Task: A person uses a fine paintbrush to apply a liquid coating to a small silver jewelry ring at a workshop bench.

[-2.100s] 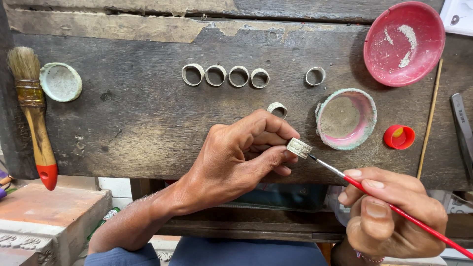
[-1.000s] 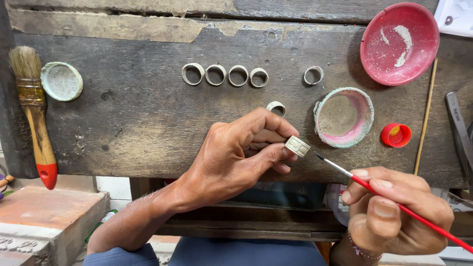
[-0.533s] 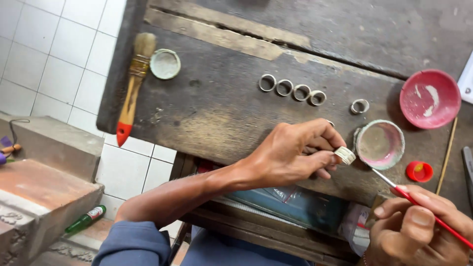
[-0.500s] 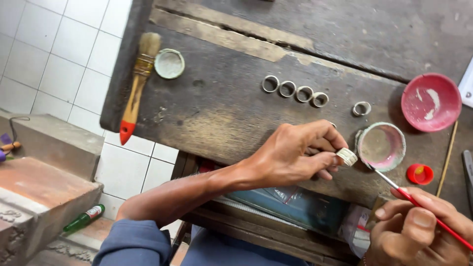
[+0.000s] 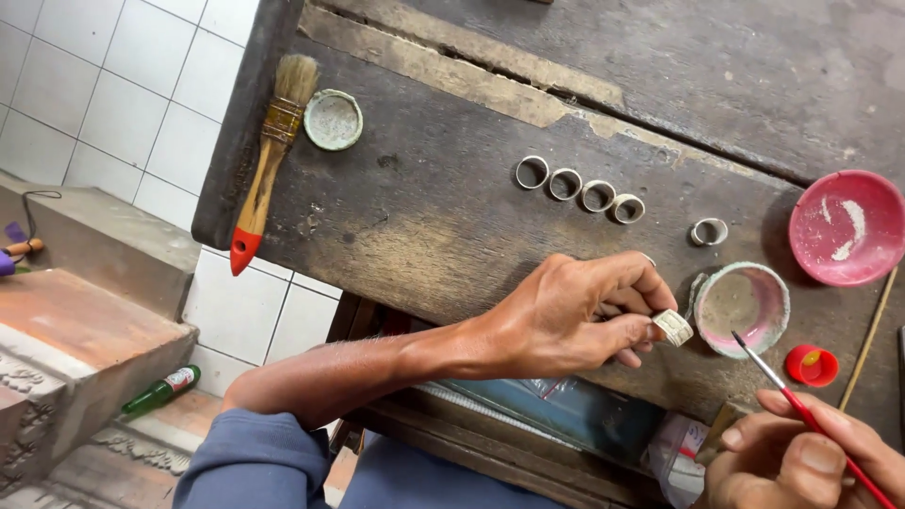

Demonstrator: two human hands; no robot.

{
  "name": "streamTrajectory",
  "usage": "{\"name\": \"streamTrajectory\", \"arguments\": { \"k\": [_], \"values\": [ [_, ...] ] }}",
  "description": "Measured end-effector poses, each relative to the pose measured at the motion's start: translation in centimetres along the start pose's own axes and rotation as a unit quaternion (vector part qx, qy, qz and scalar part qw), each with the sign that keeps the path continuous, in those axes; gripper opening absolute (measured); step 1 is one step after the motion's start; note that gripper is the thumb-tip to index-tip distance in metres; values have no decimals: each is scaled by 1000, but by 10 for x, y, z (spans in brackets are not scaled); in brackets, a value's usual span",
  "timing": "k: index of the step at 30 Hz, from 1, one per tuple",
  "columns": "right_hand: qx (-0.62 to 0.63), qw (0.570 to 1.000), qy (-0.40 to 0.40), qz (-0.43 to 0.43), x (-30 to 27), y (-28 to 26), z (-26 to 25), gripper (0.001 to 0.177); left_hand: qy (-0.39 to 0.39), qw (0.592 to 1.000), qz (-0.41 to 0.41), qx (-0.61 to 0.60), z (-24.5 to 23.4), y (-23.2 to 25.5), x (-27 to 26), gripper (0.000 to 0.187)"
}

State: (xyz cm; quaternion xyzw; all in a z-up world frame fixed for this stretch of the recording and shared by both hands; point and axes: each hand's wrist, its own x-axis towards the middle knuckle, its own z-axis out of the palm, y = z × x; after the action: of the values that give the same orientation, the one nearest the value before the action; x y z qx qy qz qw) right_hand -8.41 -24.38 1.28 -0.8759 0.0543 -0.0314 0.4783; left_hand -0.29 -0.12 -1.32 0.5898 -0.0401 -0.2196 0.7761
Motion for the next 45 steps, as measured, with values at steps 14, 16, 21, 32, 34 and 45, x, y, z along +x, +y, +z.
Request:
{"name": "streamTrajectory", "arguments": {
  "k": [14, 16, 21, 32, 34, 45],
  "values": [
    [142, 981, 103, 85, -3, -4, 15, 35, 14, 1000, 2, -15, -2, 9, -2, 15],
    [85, 993, 81, 25, 4, -2, 31, 41, 13, 999, -24, -31, -2, 10, 0, 16],
    [22, 964, 243, -103, 14, -5, 63, 10, 9, 996, -38, -77, -5, 16, 2, 12],
    [111, 952, 253, -129, 14, 9, 61, 13, -5, 993, -43, -106, -6, 15, 2, 15],
    [113, 951, 247, -146, 13, 11, 60, 15, -2, 993, -47, -109, -5, 16, 1, 15],
    [122, 952, 244, -135, 12, 10, 60, 17, 46, 977, -20, -209, 10, 9, 1, 28]
  ]
}}
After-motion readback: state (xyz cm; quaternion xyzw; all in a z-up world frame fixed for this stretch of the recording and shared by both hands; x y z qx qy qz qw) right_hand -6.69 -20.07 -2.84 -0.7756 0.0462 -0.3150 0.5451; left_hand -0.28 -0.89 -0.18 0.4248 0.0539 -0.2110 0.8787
